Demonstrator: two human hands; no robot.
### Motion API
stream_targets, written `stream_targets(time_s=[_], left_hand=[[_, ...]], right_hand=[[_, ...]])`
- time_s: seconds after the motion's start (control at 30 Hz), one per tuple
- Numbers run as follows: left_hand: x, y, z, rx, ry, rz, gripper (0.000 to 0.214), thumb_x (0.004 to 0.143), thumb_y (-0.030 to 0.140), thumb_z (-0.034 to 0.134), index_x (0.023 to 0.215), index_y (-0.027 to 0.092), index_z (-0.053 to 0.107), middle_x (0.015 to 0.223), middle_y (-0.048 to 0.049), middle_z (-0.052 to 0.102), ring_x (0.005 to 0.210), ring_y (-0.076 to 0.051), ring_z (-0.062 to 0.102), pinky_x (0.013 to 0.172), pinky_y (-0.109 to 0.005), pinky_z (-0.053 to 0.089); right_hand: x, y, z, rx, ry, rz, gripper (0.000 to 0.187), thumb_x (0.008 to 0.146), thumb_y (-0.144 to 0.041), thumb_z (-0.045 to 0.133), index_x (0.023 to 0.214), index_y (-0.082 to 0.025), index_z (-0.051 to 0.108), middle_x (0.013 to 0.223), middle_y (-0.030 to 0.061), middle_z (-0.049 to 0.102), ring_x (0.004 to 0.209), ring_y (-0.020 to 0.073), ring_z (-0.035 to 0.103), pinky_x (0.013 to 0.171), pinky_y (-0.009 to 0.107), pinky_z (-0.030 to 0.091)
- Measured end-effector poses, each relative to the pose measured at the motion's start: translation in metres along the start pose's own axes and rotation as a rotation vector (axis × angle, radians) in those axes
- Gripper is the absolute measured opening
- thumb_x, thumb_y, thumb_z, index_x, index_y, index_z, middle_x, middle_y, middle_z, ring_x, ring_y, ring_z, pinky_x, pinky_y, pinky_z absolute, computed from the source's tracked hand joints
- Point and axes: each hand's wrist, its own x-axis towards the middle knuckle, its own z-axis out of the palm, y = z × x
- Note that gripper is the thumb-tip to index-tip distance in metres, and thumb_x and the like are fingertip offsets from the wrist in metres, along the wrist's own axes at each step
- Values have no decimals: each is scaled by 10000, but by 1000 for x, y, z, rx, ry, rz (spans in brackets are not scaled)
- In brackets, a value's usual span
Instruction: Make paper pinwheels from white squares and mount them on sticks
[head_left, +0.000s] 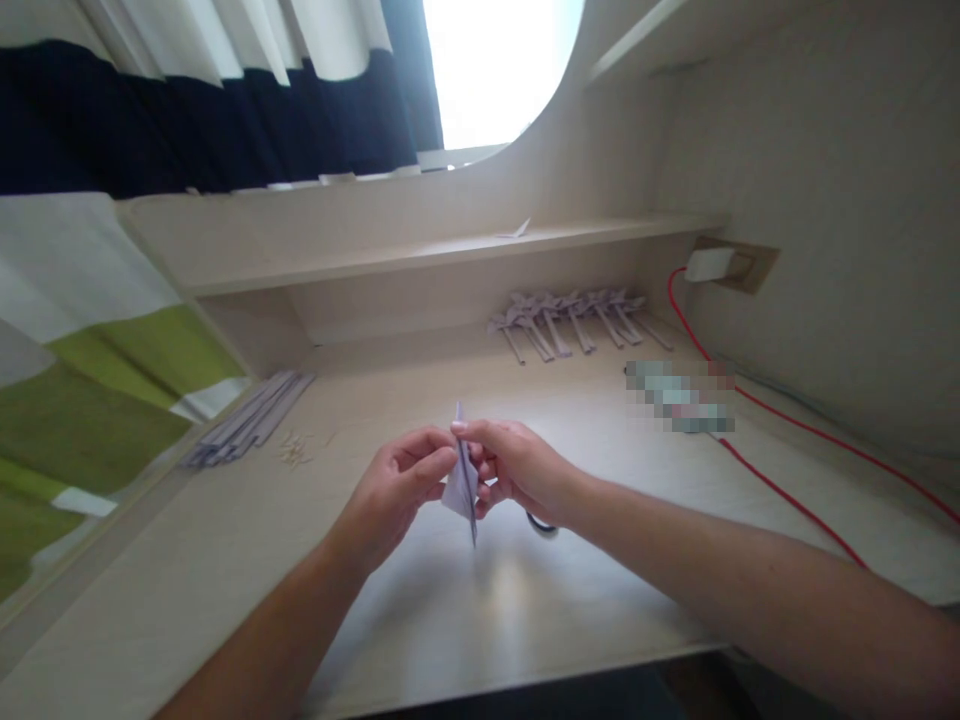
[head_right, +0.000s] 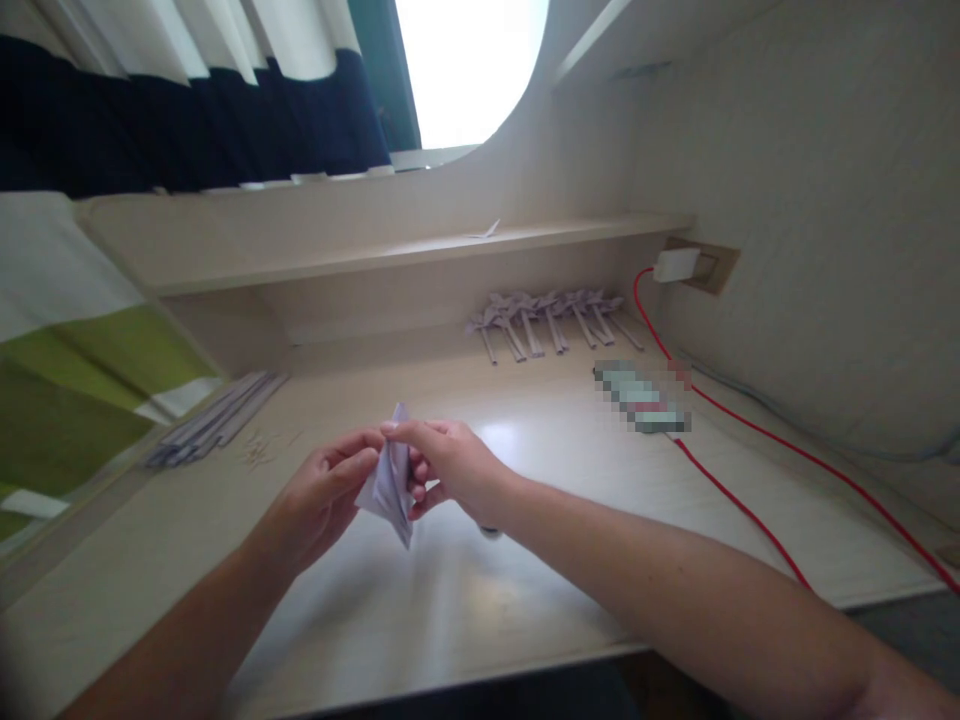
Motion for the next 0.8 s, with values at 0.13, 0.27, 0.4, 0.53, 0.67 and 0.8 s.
stream_targets(time_s=[0.13,0.27,0.4,0.53,0.67,0.8], left_hand=[[3,-10,-6,5,-12,0,267,858,405,806,951,156,790,876,-80,757,754,-222,721,702,-367,629],[1,-11,-8,48,21,-1,211,837,352,816,946,172,806,915,-84,761,793,-216,698,732,-343,591],[-4,-9,-9,197,115,51,157,849,326,802,915,184,819,956,-83,764,864,-217,681,788,-323,549],[-10,-9,-12,397,234,176,170,845,352,799,874,186,825,941,-75,773,928,-228,687,835,-312,533],[-25,-10,-19,594,384,228,176,861,365,770,821,195,786,928,-58,764,868,-212,700,742,-291,568],[-47,-2,-34,936,498,369,160,912,339,712,836,208,763,993,-63,741,918,-204,693,700,-264,588]], right_hand=[[2,5,-6,-8,-6,9,385,817,-510,794,786,-159,639,599,-54,501,464,103,506,448,267,564],[3,7,-8,-34,-25,-15,387,853,-532,749,853,-153,669,663,-15,567,525,127,546,478,290,589],[5,5,-8,-82,-37,-41,321,824,-454,754,900,-154,670,755,17,633,633,154,620,569,313,620],[7,1,-6,-189,18,-66,212,775,-315,669,928,-170,653,804,28,673,725,183,675,612,306,617],[17,3,-10,-323,75,-100,234,782,-213,589,1002,-180,663,877,17,673,744,148,660,605,242,594],[38,14,-16,-512,115,-39,185,870,-152,544,1022,-172,648,817,-6,642,642,127,634,534,225,559]])
